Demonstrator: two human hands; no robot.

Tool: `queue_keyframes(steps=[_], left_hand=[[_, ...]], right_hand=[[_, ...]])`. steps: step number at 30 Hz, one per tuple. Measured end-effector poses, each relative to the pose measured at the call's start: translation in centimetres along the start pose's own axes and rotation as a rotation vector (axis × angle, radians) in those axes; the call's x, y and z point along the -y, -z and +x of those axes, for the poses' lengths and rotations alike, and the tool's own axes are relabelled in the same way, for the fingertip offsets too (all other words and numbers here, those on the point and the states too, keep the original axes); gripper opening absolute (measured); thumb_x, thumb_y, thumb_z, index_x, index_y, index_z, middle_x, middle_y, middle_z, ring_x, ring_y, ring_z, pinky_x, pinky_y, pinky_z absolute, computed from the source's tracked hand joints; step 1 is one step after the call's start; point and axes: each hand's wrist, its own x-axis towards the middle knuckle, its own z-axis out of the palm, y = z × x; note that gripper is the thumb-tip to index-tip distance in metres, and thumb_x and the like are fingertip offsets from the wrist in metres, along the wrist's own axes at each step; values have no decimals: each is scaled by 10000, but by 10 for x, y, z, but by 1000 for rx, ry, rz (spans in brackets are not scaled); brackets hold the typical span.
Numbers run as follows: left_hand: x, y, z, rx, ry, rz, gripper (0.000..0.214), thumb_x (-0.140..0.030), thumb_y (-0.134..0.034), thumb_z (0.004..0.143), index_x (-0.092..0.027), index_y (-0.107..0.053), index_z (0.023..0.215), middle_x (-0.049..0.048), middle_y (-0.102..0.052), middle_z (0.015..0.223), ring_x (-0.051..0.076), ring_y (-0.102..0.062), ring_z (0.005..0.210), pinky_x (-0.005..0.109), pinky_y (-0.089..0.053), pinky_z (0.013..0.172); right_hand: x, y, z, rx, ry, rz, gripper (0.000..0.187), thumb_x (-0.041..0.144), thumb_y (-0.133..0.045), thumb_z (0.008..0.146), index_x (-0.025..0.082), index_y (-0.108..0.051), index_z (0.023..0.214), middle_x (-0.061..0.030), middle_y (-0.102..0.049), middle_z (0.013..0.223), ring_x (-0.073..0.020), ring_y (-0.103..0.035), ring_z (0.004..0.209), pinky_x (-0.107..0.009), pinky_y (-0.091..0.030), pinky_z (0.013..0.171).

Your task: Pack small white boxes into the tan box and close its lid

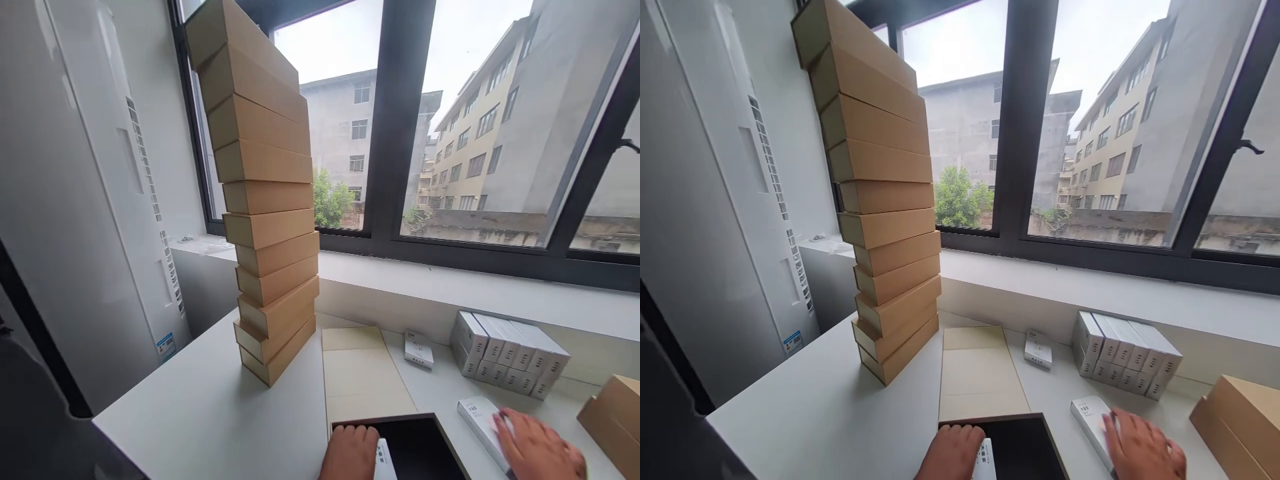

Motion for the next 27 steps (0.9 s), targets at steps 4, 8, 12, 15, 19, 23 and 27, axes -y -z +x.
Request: queue_keyframes(steps=[4,8,12,15,19,23,27], left_hand=[[1,3,-13,35,24,50,493,-125,-467,990,-147,-585,1468,185,-606,1403,387,-560,1320,516,-419,1148],[6,5,-16,58,-17,62,508,-148,-486,1039,-202,-533,1541,121,-577,1472,327,-522,1387,470,-405,1190],[9,6,-15,78,-41,44,498,-158,-501,1062,-237,-529,1553,100,-576,1482,307,-523,1391,457,-410,1193],[6,7,-17,91,-37,15,462,-194,-497,1087,-240,-542,1544,112,-582,1476,321,-527,1388,465,-411,1191],[2,11,-20,114,-18,-15,439,-198,-473,1099,-224,-555,1529,123,-590,1460,327,-539,1372,467,-413,1183],[7,9,-18,118,-26,-25,522,-146,-505,1038,-260,-536,1546,87,-575,1479,304,-520,1386,449,-394,1188],[19,1,-18,51,-131,-101,708,-300,-740,859,-262,-526,1533,54,-556,1481,290,-500,1362,403,-358,1187]], right_hand=[[68,7,25,99,71,-82,785,745,-264,836,179,-656,1212,-154,-664,1294,-365,-543,1282,-556,-345,1129],[125,-7,76,263,92,-107,655,608,-325,1039,128,-599,1389,-117,-630,1353,-294,-562,1255,-459,-454,1065],[162,-39,119,392,-23,-162,652,631,-581,1157,146,-467,1578,-154,-529,1466,-341,-522,1332,-491,-491,1088],[176,-66,128,399,-197,-247,763,723,-628,1119,95,-496,1532,-205,-546,1396,-376,-573,1258,-520,-543,1031],[183,-87,125,304,-281,-340,669,454,-708,1132,71,-401,1586,-213,-521,1404,-365,-543,1281,-494,-522,1048],[178,-66,120,329,-180,-310,574,311,-751,1059,52,-461,1481,-197,-557,1324,-354,-569,1216,-457,-527,992],[138,1,85,205,-13,-279,482,331,-683,1037,122,-431,1391,-178,-499,1384,-352,-470,1304,-445,-419,1078]])
